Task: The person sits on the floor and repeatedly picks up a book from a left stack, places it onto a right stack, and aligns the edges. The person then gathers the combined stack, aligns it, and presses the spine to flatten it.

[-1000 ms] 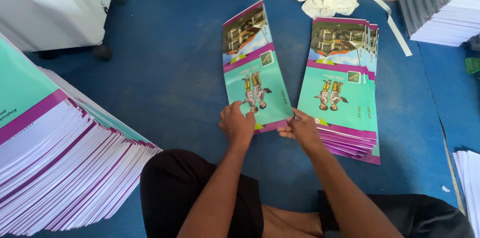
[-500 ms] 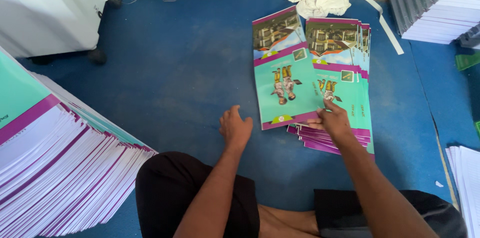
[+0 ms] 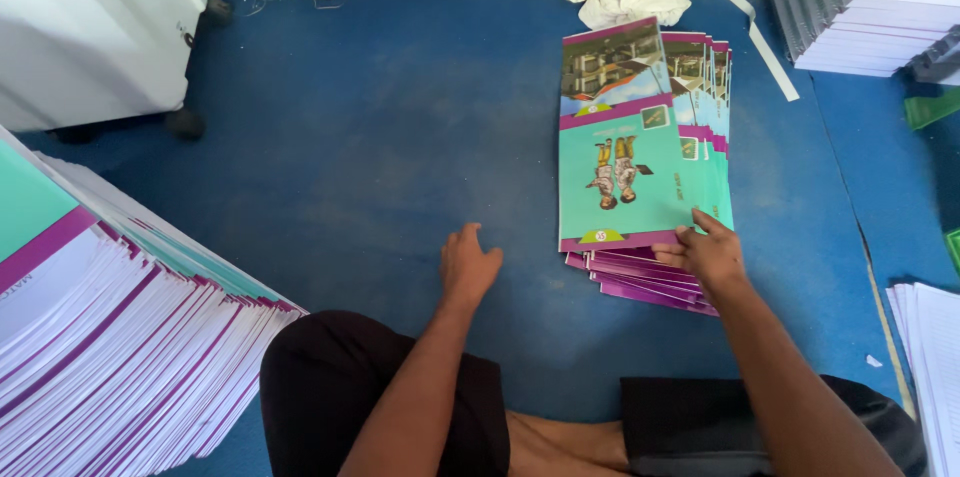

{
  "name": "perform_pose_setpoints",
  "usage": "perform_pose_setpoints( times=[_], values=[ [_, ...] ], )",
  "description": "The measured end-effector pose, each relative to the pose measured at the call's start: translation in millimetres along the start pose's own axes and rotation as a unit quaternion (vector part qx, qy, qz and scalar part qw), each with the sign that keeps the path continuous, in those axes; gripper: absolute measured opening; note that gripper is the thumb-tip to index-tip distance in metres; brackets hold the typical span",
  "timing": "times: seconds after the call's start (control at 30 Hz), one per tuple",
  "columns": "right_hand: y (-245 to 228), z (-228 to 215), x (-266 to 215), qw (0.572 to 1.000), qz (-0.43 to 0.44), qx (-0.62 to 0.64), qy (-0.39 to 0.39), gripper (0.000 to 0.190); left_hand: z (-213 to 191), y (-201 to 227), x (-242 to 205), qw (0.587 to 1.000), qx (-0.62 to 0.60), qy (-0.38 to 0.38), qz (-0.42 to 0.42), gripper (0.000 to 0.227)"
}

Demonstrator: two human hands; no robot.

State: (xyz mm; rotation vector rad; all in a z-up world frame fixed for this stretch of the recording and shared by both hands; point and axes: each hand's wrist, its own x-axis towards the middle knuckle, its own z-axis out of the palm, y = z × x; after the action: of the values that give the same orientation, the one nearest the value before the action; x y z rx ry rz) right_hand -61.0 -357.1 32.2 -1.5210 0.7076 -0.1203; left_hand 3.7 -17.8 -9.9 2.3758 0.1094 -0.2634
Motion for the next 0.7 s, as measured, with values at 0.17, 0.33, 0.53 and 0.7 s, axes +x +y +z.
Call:
perform_pose_setpoints(
  times=[0.17,0.33,0.53,0.7],
  values=[
    [3.2,-16.8,3.1,0.999,0.024,-0.029,0.029,0.056,11.0,-2.1,1.8,0.999,0.006,0.022,0.044,0.064],
    [15.7,-38.1,3.9,0.99,0.004,-0.142,0.021,0.048,18.0,-1.8,2.5,0.997,0.037,-0.033,0.065,0.05],
    [26.3,-50.1,0.8,0.921,-0.111,-0.352,0.122,0.035,28.9,-0.5,2.6,0.993,0.048,-0.033,0.104,0.044],
    [33.8,-63.9,7.7,0.897,-0.066,-0.387,0.202,0.035,38.2,3.2,-1.5,0.987,0.056,-0.05,0.144,0.051]
  ],
)
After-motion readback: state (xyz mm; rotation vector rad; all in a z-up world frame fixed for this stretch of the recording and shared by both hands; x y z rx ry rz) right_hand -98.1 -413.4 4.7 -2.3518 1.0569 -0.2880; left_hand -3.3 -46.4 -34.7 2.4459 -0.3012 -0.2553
